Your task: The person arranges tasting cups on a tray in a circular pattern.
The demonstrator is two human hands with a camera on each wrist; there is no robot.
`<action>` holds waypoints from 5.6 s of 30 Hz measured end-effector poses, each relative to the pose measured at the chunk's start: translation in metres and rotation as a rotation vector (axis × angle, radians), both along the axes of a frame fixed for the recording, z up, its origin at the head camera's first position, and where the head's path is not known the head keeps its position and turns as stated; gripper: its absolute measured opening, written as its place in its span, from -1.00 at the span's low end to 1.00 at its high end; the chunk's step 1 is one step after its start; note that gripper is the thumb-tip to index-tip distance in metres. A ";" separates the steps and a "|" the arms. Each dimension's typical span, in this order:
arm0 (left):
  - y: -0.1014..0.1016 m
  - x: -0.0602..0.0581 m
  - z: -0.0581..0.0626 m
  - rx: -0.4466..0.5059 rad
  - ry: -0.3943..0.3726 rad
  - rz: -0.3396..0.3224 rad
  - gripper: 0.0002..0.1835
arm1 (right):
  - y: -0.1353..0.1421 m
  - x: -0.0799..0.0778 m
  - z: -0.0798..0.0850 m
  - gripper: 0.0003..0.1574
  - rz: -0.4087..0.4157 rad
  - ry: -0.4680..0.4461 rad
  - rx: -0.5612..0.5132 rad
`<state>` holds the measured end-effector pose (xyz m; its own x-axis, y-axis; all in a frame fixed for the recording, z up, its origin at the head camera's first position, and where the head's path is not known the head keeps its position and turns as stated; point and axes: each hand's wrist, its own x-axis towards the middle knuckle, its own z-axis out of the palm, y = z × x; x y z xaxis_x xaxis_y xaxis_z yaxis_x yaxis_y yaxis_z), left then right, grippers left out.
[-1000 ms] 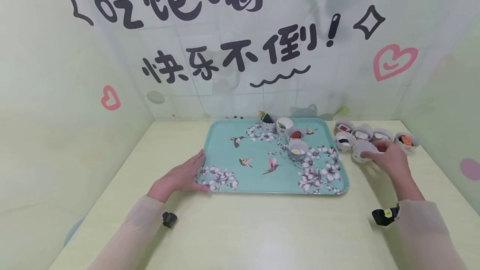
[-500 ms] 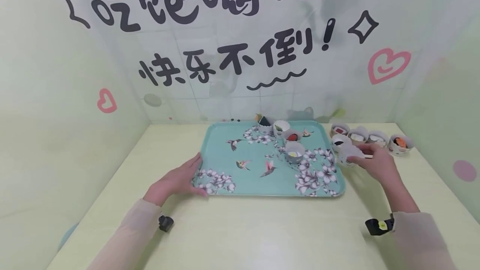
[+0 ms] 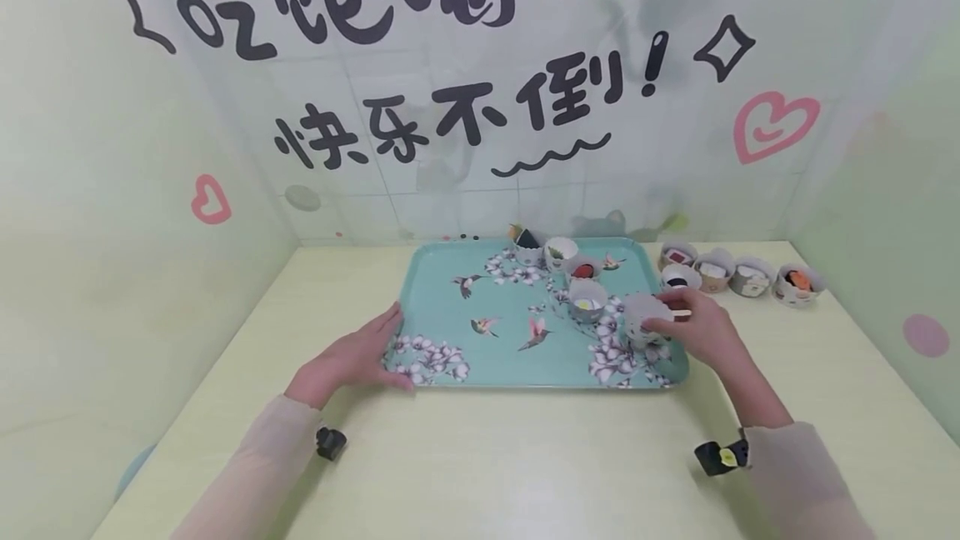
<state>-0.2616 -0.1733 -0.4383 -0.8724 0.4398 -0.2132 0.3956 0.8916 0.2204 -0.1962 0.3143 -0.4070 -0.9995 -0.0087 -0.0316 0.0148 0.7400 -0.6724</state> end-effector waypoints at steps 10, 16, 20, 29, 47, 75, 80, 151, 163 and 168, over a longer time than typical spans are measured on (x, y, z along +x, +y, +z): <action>-0.002 -0.001 -0.001 -0.012 -0.017 0.009 0.42 | -0.031 -0.007 -0.007 -0.21 0.077 0.002 -0.014; -0.004 -0.001 0.000 -0.013 -0.021 0.010 0.44 | -0.043 -0.012 -0.010 -0.26 0.096 0.007 -0.032; -0.002 -0.001 0.001 -0.014 -0.023 0.000 0.45 | -0.049 -0.014 -0.011 -0.29 0.096 -0.005 -0.042; 0.002 -0.002 0.006 -0.016 -0.028 0.000 0.48 | -0.059 -0.014 -0.016 -0.34 0.095 0.014 -0.055; -0.006 -0.006 0.010 -0.037 -0.025 -0.001 0.48 | -0.083 -0.028 -0.016 -0.13 0.006 -0.088 -0.074; 0.001 0.001 0.013 -0.035 -0.048 0.020 0.46 | -0.069 -0.016 -0.009 -0.14 0.038 -0.036 -0.096; -0.001 -0.001 0.012 -0.046 -0.044 0.012 0.46 | -0.062 -0.016 -0.006 -0.17 0.035 -0.022 -0.090; 0.001 -0.001 0.006 -0.029 -0.039 0.022 0.47 | 0.049 -0.038 -0.019 0.11 -0.332 -0.094 -0.150; 0.002 0.000 0.005 -0.043 -0.047 0.032 0.48 | 0.049 -0.048 -0.025 0.08 -0.298 -0.100 -0.117; 0.002 0.000 0.006 -0.040 -0.047 0.035 0.48 | 0.048 -0.051 -0.026 0.09 -0.292 -0.104 -0.109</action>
<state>-0.2613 -0.1711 -0.4325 -0.8757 0.3997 -0.2708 0.3543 0.9130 0.2020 -0.2469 0.3625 -0.4326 -0.9516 0.2693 -0.1482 0.2888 0.6183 -0.7310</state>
